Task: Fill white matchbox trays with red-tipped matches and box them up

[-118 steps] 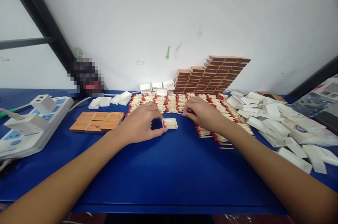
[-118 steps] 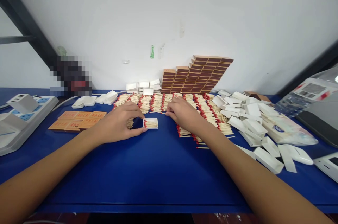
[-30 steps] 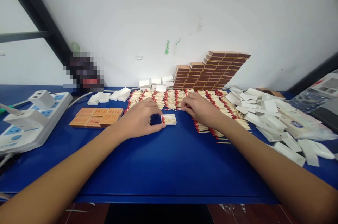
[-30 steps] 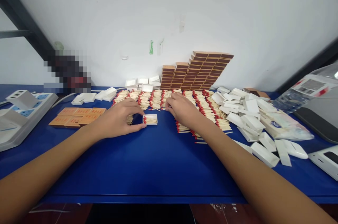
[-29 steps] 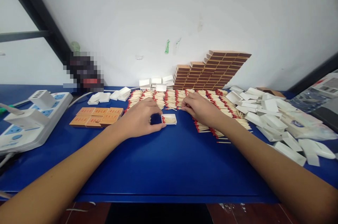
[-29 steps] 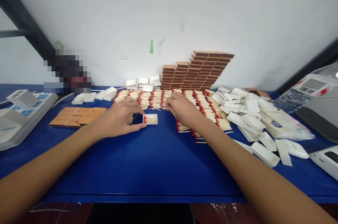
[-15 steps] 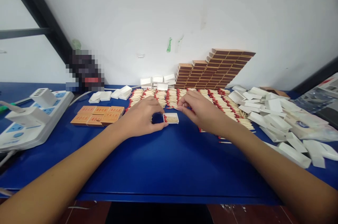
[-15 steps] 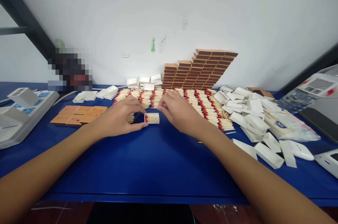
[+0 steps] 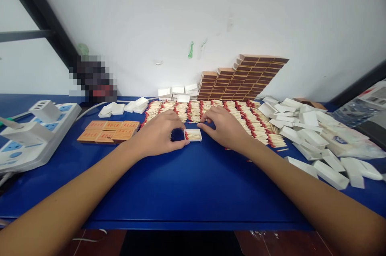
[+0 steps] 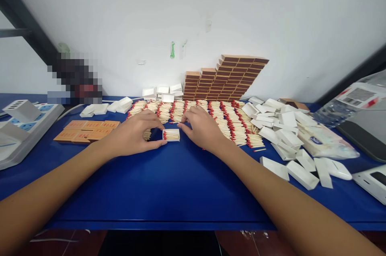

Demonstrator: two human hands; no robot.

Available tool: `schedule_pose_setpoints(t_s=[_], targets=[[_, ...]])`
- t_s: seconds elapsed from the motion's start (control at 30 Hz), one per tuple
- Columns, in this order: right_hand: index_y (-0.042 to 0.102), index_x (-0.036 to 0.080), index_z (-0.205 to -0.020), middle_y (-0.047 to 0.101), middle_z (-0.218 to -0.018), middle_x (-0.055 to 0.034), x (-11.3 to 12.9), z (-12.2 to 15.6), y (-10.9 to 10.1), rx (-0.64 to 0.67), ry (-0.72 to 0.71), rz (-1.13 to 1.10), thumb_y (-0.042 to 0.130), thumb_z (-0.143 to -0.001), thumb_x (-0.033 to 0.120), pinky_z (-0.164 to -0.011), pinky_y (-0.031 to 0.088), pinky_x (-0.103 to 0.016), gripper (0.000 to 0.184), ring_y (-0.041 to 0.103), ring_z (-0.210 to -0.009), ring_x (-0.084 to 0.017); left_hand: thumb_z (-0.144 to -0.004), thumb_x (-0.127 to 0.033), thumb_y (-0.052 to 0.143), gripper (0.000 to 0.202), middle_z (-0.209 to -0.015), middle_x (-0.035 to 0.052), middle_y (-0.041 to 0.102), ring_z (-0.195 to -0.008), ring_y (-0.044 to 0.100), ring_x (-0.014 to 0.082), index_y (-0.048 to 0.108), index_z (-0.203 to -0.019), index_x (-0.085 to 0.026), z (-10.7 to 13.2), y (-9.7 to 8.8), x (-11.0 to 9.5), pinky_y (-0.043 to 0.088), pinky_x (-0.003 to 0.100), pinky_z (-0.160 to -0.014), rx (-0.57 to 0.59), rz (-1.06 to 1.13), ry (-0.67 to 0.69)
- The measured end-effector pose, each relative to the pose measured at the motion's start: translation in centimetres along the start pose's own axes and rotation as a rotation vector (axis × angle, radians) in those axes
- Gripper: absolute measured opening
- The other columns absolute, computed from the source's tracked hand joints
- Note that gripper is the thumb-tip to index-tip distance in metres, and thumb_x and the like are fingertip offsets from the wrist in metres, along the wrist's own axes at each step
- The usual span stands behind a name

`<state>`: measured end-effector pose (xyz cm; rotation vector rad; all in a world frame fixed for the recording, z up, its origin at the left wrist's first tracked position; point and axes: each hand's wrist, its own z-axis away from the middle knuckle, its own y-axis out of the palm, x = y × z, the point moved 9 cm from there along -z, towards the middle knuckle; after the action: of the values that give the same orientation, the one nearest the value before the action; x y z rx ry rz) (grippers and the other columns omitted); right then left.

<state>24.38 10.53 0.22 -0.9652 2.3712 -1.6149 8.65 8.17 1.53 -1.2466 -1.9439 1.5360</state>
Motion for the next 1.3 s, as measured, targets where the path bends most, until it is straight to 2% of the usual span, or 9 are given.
schedule_pose_setpoints(t_s=[0.1,0.17,0.4,0.6,0.7,1.0,1.13,1.3], targets=[[0.061,0.023,-0.086,0.066,-0.091,-0.0081,-0.9,-0.5,1.3,0.04,0.054,0.008,0.067,-0.1,0.031,-0.083,0.046,-0.04,0.017,0.06,-0.094,-0.027,-0.095,-0.042,0.075,0.026,-0.099,0.0078,0.074,-0.103,0.065,0.0275,0.078,-0.106,-0.019,0.0,0.1,0.0,0.052,0.043,-0.093,0.013,-0.004,-0.003],[0.059,0.023,-0.086,0.066,-0.091,-0.0084,-0.8,-0.7,1.6,0.057,0.042,0.017,0.062,-0.102,0.027,-0.084,0.046,-0.04,0.017,0.06,-0.094,-0.027,-0.095,-0.044,0.075,0.027,-0.099,0.0081,0.073,-0.102,0.065,0.0274,0.078,-0.105,-0.019,0.0,0.1,0.1,0.052,0.043,-0.093,0.013,-0.002,-0.001],[0.058,0.023,-0.088,0.065,-0.097,-0.0101,-0.7,-0.4,1.1,0.123,-0.043,-0.015,0.057,-0.105,0.026,-0.085,0.045,-0.04,0.017,0.057,-0.099,-0.028,-0.096,-0.045,0.074,0.027,-0.098,0.0087,0.073,-0.101,0.065,0.0275,0.078,-0.105,-0.019,0.1,0.0,0.3,0.052,0.044,-0.093,0.001,-0.01,0.007],[0.061,0.023,-0.097,0.065,-0.103,-0.0104,-0.9,-0.7,1.6,0.143,-0.029,-0.015,0.057,-0.105,0.024,-0.089,0.046,-0.04,0.009,0.057,-0.104,-0.029,-0.095,-0.046,0.076,0.029,-0.099,0.0087,0.072,-0.104,0.065,0.0283,0.078,-0.105,-0.018,0.0,0.1,0.0,0.052,0.044,-0.097,0.013,-0.009,-0.001],[0.062,0.023,-0.097,0.066,-0.105,-0.0108,-0.7,-0.9,2.0,0.165,-0.049,-0.011,0.054,-0.106,0.024,-0.092,0.046,-0.041,0.012,0.057,-0.105,-0.029,-0.094,-0.045,0.077,0.03,-0.1,0.0089,0.073,-0.105,0.065,0.0285,0.078,-0.106,-0.017,0.0,0.2,0.1,0.052,0.045,-0.097,0.024,-0.008,-0.013],[0.063,0.022,-0.098,0.065,-0.104,-0.0109,-0.7,-1.0,2.2,0.161,-0.054,-0.021,0.053,-0.107,0.024,-0.09,0.045,-0.04,0.014,0.057,-0.104,-0.029,-0.095,-0.045,0.077,0.031,-0.102,0.0093,0.073,-0.105,0.066,0.0286,0.079,-0.108,-0.017,0.1,0.2,0.1,0.053,0.045,-0.096,0.028,-0.001,-0.017],[0.064,0.021,-0.103,0.064,-0.106,-0.0113,-0.6,-1.1,2.0,0.138,-0.061,-0.028,0.054,-0.107,0.025,-0.091,0.045,-0.04,0.011,0.057,-0.104,-0.029,-0.095,-0.042,0.077,0.028,-0.1,0.0088,0.073,-0.102,0.066,0.0277,0.079,-0.106,-0.016,0.0,0.2,0.0,0.052,0.043,-0.094,0.032,-0.005,-0.019],[0.064,0.022,-0.097,0.064,-0.103,-0.0106,-0.8,-1.1,2.2,0.146,-0.07,-0.042,0.052,-0.106,0.022,-0.088,0.045,-0.039,0.015,0.057,-0.103,-0.028,-0.095,-0.041,0.076,0.026,-0.1,0.0084,0.073,-0.102,0.066,0.0268,0.079,-0.106,-0.018,0.0,0.2,-0.2,0.052,0.042,-0.093,0.035,0.0,-0.016]])
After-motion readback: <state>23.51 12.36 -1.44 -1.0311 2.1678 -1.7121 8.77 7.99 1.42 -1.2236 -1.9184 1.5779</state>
